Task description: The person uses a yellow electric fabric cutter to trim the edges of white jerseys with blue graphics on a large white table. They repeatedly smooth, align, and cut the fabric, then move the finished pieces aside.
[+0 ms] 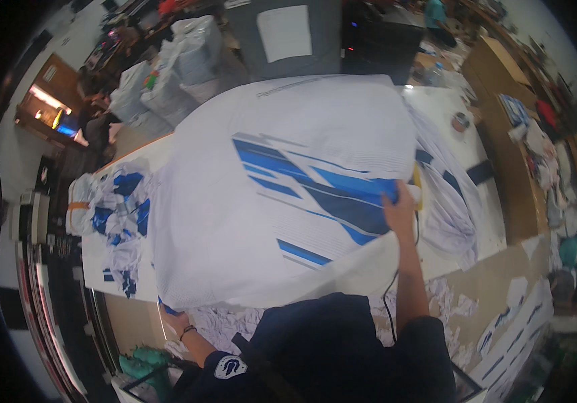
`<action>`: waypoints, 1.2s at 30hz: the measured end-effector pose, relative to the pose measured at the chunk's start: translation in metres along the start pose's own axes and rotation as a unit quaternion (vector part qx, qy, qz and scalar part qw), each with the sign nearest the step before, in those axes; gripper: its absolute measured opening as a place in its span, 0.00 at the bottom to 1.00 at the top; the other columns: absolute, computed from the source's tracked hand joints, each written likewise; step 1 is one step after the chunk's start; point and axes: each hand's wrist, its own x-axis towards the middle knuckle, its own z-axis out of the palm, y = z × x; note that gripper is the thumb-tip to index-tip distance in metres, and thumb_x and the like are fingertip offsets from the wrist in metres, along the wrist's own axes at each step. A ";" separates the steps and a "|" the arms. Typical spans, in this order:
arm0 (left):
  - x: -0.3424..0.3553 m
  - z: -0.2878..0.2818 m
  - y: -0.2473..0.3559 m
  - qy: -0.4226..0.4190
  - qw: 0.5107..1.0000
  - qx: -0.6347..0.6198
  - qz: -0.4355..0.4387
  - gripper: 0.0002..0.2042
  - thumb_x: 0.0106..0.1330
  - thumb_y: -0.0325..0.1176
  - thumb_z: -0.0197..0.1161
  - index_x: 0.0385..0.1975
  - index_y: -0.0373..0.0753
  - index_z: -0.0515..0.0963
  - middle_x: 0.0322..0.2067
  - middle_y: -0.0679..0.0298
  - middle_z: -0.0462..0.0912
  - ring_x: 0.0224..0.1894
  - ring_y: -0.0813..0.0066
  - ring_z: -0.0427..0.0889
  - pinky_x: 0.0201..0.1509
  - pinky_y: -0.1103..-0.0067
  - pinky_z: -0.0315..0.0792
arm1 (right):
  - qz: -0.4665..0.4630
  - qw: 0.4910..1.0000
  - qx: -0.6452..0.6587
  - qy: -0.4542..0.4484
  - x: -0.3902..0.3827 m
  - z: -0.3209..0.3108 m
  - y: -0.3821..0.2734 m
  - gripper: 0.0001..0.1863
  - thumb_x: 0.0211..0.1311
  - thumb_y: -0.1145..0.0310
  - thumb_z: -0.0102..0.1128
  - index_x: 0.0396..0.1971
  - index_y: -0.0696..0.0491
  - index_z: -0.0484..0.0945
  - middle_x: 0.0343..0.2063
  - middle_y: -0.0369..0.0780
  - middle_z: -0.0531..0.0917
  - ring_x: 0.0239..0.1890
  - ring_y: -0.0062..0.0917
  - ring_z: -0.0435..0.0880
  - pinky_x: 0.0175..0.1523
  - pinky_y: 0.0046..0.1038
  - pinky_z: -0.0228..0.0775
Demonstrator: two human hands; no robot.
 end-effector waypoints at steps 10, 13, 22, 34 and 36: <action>-0.026 0.040 -0.055 0.196 0.873 0.423 0.142 0.28 0.67 0.45 0.61 0.59 0.30 0.73 0.56 0.49 0.79 0.57 0.57 0.77 0.60 0.61 0.73 | 0.041 0.962 -0.238 0.127 0.011 -0.001 0.073 0.21 0.57 0.59 0.71 0.48 0.50 0.79 0.42 0.52 0.80 0.47 0.51 0.79 0.55 0.44 0.71; -0.007 0.044 -0.087 0.114 0.795 0.518 0.295 0.23 0.68 0.37 0.66 0.57 0.28 0.74 0.54 0.48 0.77 0.56 0.57 0.77 0.60 0.64 0.72 | 0.138 0.966 -0.212 0.059 0.033 -0.009 0.121 0.27 0.53 0.53 0.74 0.49 0.53 0.78 0.43 0.52 0.81 0.47 0.50 0.81 0.54 0.44 0.73; -0.059 0.126 -0.169 -0.145 0.630 0.701 0.299 0.28 0.62 0.44 0.73 0.57 0.34 0.76 0.54 0.47 0.74 0.59 0.47 0.70 0.62 0.57 0.68 | 0.244 0.955 -0.133 -0.098 0.074 0.000 0.155 0.30 0.43 0.56 0.78 0.40 0.64 0.79 0.33 0.50 0.86 0.34 0.37 0.88 0.39 0.35 0.78; -0.103 0.093 -0.151 -0.097 0.491 0.836 0.225 0.44 0.60 0.63 0.68 0.71 0.41 0.63 0.60 0.44 0.63 0.60 0.41 0.63 0.59 0.51 0.71 | 0.342 0.882 0.290 -0.145 -0.009 -0.018 0.077 0.23 0.52 0.73 0.70 0.48 0.61 0.76 0.40 0.44 0.87 0.34 0.25 0.84 0.39 0.27 0.79; -0.117 0.103 -0.147 -0.109 0.469 0.850 0.212 0.47 0.60 0.67 0.65 0.73 0.42 0.61 0.60 0.43 0.62 0.62 0.41 0.64 0.59 0.52 0.72 | 0.331 0.887 0.284 -0.153 -0.017 -0.010 0.077 0.24 0.52 0.75 0.69 0.51 0.58 0.75 0.43 0.42 0.87 0.35 0.26 0.85 0.43 0.29 0.79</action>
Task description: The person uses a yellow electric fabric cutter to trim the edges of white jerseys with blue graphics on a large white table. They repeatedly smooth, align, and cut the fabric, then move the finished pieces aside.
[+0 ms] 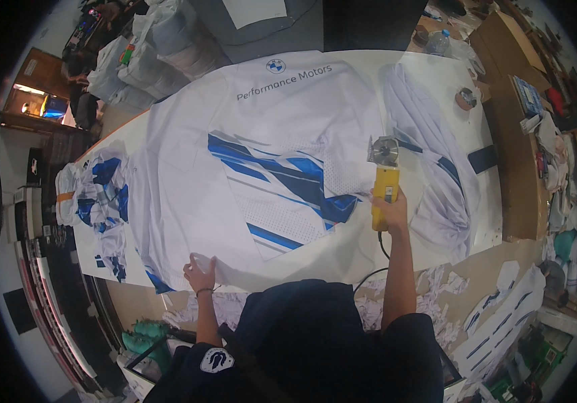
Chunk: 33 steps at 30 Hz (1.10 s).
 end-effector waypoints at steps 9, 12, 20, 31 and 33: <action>-0.025 -0.016 -0.039 -0.024 0.999 0.040 0.019 0.46 0.61 0.67 0.64 0.73 0.43 0.61 0.64 0.44 0.63 0.65 0.44 0.65 0.60 0.54 0.73 | -0.071 0.960 -0.257 0.087 -0.008 -0.074 -0.009 0.25 0.45 0.70 0.72 0.46 0.58 0.76 0.34 0.40 0.83 0.32 0.25 0.83 0.39 0.29 0.77; -0.036 -0.015 -0.053 -0.018 0.999 0.023 0.028 0.46 0.61 0.66 0.64 0.73 0.42 0.61 0.65 0.46 0.63 0.65 0.45 0.65 0.62 0.52 0.70 | -0.132 0.935 -0.297 0.141 -0.007 -0.110 0.001 0.25 0.45 0.72 0.71 0.47 0.57 0.76 0.35 0.41 0.84 0.31 0.26 0.83 0.37 0.29 0.77; -0.017 -0.018 -0.050 0.015 0.996 0.028 0.080 0.42 0.60 0.63 0.66 0.71 0.46 0.66 0.64 0.49 0.66 0.66 0.47 0.65 0.67 0.53 0.63 | -0.059 0.994 -0.093 0.011 -0.082 -0.018 -0.007 0.29 0.42 0.73 0.74 0.48 0.58 0.75 0.37 0.42 0.84 0.35 0.32 0.85 0.42 0.32 0.78; -0.032 -0.021 -0.055 0.008 0.978 0.046 0.202 0.44 0.58 0.67 0.65 0.69 0.45 0.68 0.56 0.47 0.73 0.58 0.49 0.73 0.55 0.55 0.71 | -0.072 0.959 -0.254 0.099 -0.115 0.004 0.039 0.28 0.40 0.70 0.75 0.46 0.57 0.76 0.36 0.43 0.85 0.36 0.32 0.86 0.43 0.35 0.79; -0.045 -0.023 -0.051 0.001 0.972 0.035 0.232 0.43 0.58 0.66 0.64 0.65 0.38 0.70 0.51 0.48 0.74 0.53 0.50 0.76 0.51 0.57 0.72 | -0.085 0.958 -0.251 0.112 -0.114 -0.020 0.052 0.27 0.42 0.74 0.73 0.47 0.57 0.76 0.36 0.42 0.85 0.35 0.31 0.86 0.43 0.34 0.79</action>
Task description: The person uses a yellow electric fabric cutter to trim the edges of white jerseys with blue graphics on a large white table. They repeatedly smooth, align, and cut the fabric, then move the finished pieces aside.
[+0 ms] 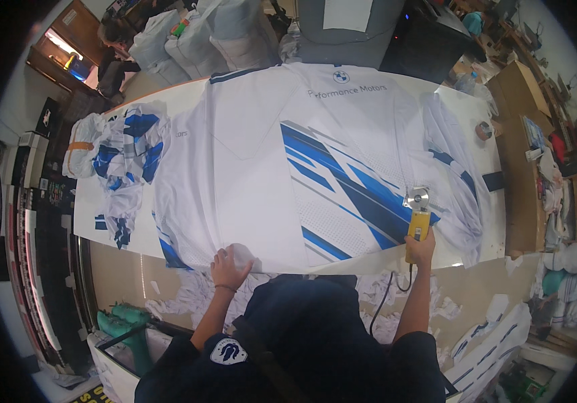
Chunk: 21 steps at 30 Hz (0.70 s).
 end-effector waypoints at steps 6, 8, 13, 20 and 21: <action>-0.029 -0.004 0.002 -0.082 0.996 -0.028 0.014 0.37 0.58 0.63 0.65 0.54 0.34 0.75 0.45 0.50 0.75 0.47 0.50 0.78 0.48 0.59 0.72 | 0.017 0.999 -0.016 0.034 -0.020 -0.001 -0.005 0.26 0.44 0.75 0.72 0.46 0.57 0.74 0.35 0.42 0.83 0.34 0.28 0.84 0.41 0.31 0.79; -0.023 -0.002 -0.009 -0.083 0.995 -0.039 0.040 0.35 0.59 0.61 0.65 0.54 0.35 0.75 0.45 0.49 0.76 0.49 0.49 0.78 0.49 0.58 0.71 | -0.013 0.998 -0.030 0.051 -0.029 0.002 0.000 0.26 0.43 0.76 0.73 0.46 0.57 0.74 0.36 0.42 0.83 0.35 0.29 0.84 0.41 0.31 0.79; 0.034 0.007 -0.024 0.085 0.978 -0.110 0.154 0.35 0.62 0.59 0.65 0.62 0.39 0.73 0.60 0.45 0.71 0.63 0.46 0.70 0.63 0.56 0.65 | 0.000 0.999 0.005 0.036 -0.085 0.024 -0.010 0.27 0.43 0.78 0.77 0.44 0.54 0.72 0.36 0.39 0.83 0.34 0.24 0.83 0.39 0.28 0.78; 0.065 0.029 -0.021 0.048 0.973 -0.104 0.200 0.42 0.63 0.63 0.62 0.73 0.44 0.64 0.75 0.44 0.53 0.78 0.44 0.49 0.77 0.49 0.45 | 0.130 0.979 0.144 -0.064 -0.218 0.064 -0.028 0.27 0.45 0.71 0.79 0.48 0.57 0.78 0.35 0.36 0.83 0.35 0.22 0.82 0.41 0.27 0.77; 0.064 0.030 -0.020 0.042 0.975 -0.098 0.197 0.43 0.63 0.64 0.61 0.74 0.43 0.63 0.76 0.44 0.52 0.78 0.43 0.49 0.77 0.48 0.43 | 0.133 0.978 0.143 -0.068 -0.237 0.066 -0.030 0.28 0.44 0.71 0.79 0.48 0.57 0.78 0.35 0.37 0.83 0.35 0.22 0.83 0.42 0.27 0.77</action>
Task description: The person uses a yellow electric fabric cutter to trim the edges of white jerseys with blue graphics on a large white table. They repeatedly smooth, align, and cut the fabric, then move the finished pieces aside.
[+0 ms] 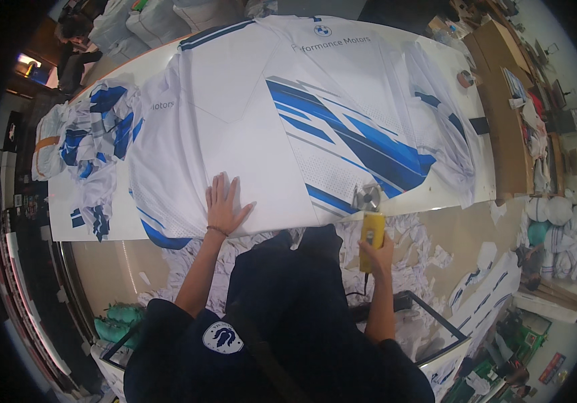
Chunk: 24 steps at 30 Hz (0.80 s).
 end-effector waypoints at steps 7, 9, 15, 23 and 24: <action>-0.001 0.001 0.001 0.017 0.999 -0.002 0.031 0.43 0.63 0.60 0.63 0.73 0.39 0.62 0.74 0.41 0.53 0.78 0.42 0.48 0.77 0.47 0.43 | -0.028 0.984 -0.171 0.043 -0.068 0.008 0.043 0.30 0.41 0.68 0.79 0.47 0.59 0.77 0.37 0.43 0.82 0.38 0.31 0.84 0.47 0.33 0.77; 0.000 0.002 0.001 0.022 0.999 -0.007 0.034 0.43 0.63 0.60 0.63 0.72 0.38 0.63 0.74 0.41 0.54 0.77 0.41 0.49 0.77 0.47 0.44 | -0.053 0.967 -0.239 0.071 -0.076 0.010 0.047 0.32 0.41 0.67 0.77 0.49 0.60 0.75 0.41 0.49 0.80 0.45 0.43 0.82 0.52 0.39 0.74; -0.002 0.007 -0.003 0.053 0.998 -0.023 0.041 0.41 0.63 0.60 0.63 0.71 0.39 0.66 0.73 0.41 0.56 0.77 0.43 0.52 0.77 0.50 0.45 | -0.102 0.942 -0.316 0.055 -0.095 0.025 0.035 0.36 0.41 0.69 0.74 0.56 0.58 0.72 0.45 0.51 0.77 0.50 0.49 0.78 0.57 0.43 0.71; -0.002 0.004 -0.003 0.059 0.997 -0.024 0.041 0.40 0.63 0.59 0.63 0.70 0.39 0.67 0.73 0.42 0.57 0.76 0.44 0.53 0.77 0.51 0.47 | -0.107 0.933 -0.343 -0.014 -0.100 0.047 0.031 0.38 0.44 0.66 0.73 0.59 0.59 0.70 0.47 0.50 0.75 0.53 0.47 0.77 0.57 0.42 0.71; -0.002 0.003 -0.003 0.057 0.997 -0.028 0.041 0.40 0.63 0.59 0.63 0.70 0.39 0.67 0.73 0.42 0.57 0.76 0.44 0.53 0.77 0.51 0.47 | -0.104 0.934 -0.340 -0.016 -0.102 0.048 0.030 0.38 0.44 0.65 0.73 0.59 0.59 0.70 0.47 0.50 0.75 0.53 0.47 0.76 0.57 0.42 0.71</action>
